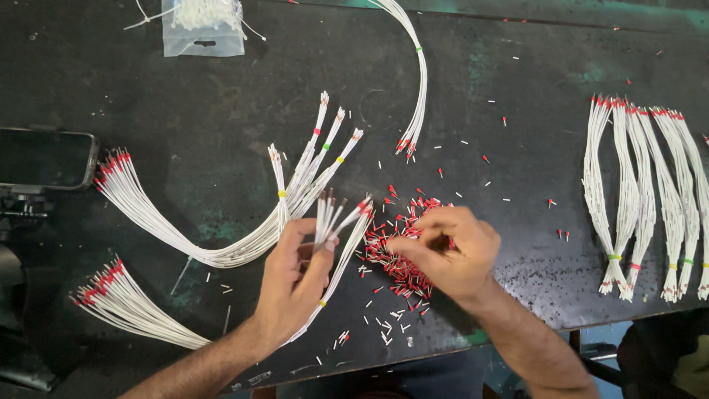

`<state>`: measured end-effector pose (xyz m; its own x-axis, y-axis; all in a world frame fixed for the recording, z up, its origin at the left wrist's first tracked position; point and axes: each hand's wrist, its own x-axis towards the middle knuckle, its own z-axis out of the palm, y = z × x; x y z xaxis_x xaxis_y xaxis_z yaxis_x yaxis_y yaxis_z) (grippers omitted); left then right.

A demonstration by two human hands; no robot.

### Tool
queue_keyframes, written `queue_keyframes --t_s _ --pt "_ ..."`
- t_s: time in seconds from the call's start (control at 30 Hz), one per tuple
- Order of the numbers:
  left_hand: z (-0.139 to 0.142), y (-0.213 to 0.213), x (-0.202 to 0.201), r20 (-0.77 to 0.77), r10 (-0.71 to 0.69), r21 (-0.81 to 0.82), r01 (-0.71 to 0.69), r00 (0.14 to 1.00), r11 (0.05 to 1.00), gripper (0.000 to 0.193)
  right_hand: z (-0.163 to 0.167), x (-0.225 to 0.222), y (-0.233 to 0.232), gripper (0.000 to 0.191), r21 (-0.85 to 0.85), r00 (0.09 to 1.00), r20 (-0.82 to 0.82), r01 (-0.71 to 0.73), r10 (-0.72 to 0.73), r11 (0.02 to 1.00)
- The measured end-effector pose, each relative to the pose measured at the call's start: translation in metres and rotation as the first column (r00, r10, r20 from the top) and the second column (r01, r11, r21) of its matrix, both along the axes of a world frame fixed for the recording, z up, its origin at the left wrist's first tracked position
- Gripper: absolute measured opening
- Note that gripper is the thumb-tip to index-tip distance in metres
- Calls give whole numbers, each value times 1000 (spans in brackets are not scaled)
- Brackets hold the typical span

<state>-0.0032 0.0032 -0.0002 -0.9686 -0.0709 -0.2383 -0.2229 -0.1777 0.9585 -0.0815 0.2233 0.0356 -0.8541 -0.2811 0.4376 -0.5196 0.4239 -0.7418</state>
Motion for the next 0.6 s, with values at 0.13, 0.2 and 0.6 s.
queue_keyframes --t_s 0.13,0.2,0.6 --pt "0 -2 1 -85 6 -29 -8 996 1000 23 14 -13 -1 25 501 995 -41 -54 87 864" --pt "-1 -3 1 -148 1 -22 -4 989 1000 23 19 -18 -2 31 658 972 -58 -134 228 741" --pt "-4 -3 2 -69 -46 -11 46 997 999 21 13 -16 -3 16 695 959 239 -278 152 663"
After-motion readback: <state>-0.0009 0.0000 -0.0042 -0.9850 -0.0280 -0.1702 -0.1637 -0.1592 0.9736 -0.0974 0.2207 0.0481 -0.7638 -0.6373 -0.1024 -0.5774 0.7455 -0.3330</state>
